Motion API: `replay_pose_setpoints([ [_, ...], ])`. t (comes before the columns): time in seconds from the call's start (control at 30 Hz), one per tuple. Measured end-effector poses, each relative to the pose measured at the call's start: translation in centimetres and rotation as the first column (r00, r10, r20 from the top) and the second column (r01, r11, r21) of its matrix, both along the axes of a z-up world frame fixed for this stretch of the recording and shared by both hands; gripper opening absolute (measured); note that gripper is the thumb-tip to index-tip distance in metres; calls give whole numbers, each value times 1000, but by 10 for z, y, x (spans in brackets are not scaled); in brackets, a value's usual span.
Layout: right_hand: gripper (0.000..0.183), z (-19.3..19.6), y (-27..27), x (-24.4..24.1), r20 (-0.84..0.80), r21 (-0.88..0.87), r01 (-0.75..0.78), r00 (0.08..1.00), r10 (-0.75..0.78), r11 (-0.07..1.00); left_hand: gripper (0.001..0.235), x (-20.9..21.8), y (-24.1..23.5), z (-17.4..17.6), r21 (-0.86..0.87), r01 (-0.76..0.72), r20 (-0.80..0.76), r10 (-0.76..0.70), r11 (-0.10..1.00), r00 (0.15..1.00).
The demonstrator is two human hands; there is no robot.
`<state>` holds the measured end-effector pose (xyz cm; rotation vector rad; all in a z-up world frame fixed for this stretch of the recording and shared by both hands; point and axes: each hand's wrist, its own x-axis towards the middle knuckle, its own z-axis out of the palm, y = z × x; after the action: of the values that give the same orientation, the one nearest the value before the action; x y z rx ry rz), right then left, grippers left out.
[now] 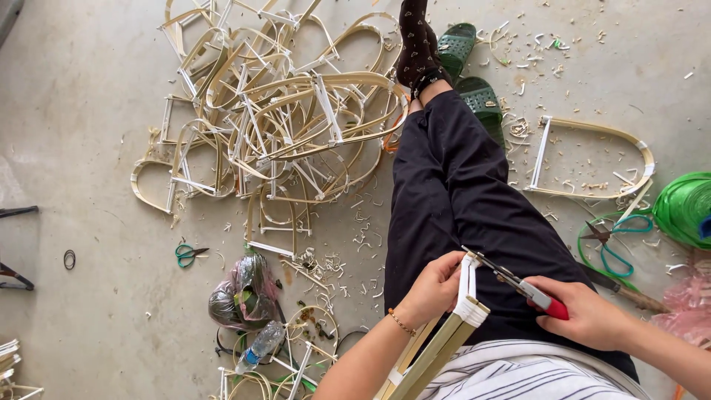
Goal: The recorder is assembling and wrapping U-shaped bamboo or wooden frames using pliers and cloth tape.
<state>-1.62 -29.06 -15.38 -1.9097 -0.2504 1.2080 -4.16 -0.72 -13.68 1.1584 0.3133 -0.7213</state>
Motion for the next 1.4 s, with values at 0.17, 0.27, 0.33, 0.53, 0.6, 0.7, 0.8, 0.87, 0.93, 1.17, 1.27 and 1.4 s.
replay_pose_setpoints([
  [0.17,47,-71,-15,-15,133,-30,72,989,-67,997,21,6,14,-5,14,-17,58,16,1000,998],
  [0.27,49,-55,-7,-2,15,132,209,977,-213,969,23,35,45,-23,401,-152,308,24,903,951],
  [0.33,55,-35,8,6,-131,238,313,948,-289,919,26,52,62,-12,678,-317,487,-82,664,869],
  [0.53,54,-15,41,32,-267,141,581,802,-534,802,56,51,78,97,828,-335,496,-309,450,812],
  [0.6,55,-38,35,34,-209,306,519,855,-475,798,51,41,102,145,442,2,397,-197,897,897],
  [0.7,56,-10,49,38,-227,379,437,899,-375,816,46,34,103,109,91,186,292,-205,978,934],
  [0.8,57,14,74,39,-254,222,396,906,-339,891,49,29,44,53,426,299,344,-459,854,819],
  [0.87,60,11,64,39,-250,276,399,908,-335,875,49,30,16,56,359,300,216,-391,884,895],
  [0.93,64,14,52,31,-262,327,407,906,-332,853,49,23,8,52,295,295,57,-325,909,944],
  [1.17,63,8,-16,1,-185,205,240,961,-203,949,30,10,12,36,267,52,355,-148,962,923],
  [1.27,59,15,-18,-15,-186,168,156,975,-125,973,32,2,11,29,200,75,416,-154,977,896],
  [1.4,61,36,-6,-12,-156,65,108,983,-97,992,27,-3,7,23,138,71,653,-144,988,743],
])
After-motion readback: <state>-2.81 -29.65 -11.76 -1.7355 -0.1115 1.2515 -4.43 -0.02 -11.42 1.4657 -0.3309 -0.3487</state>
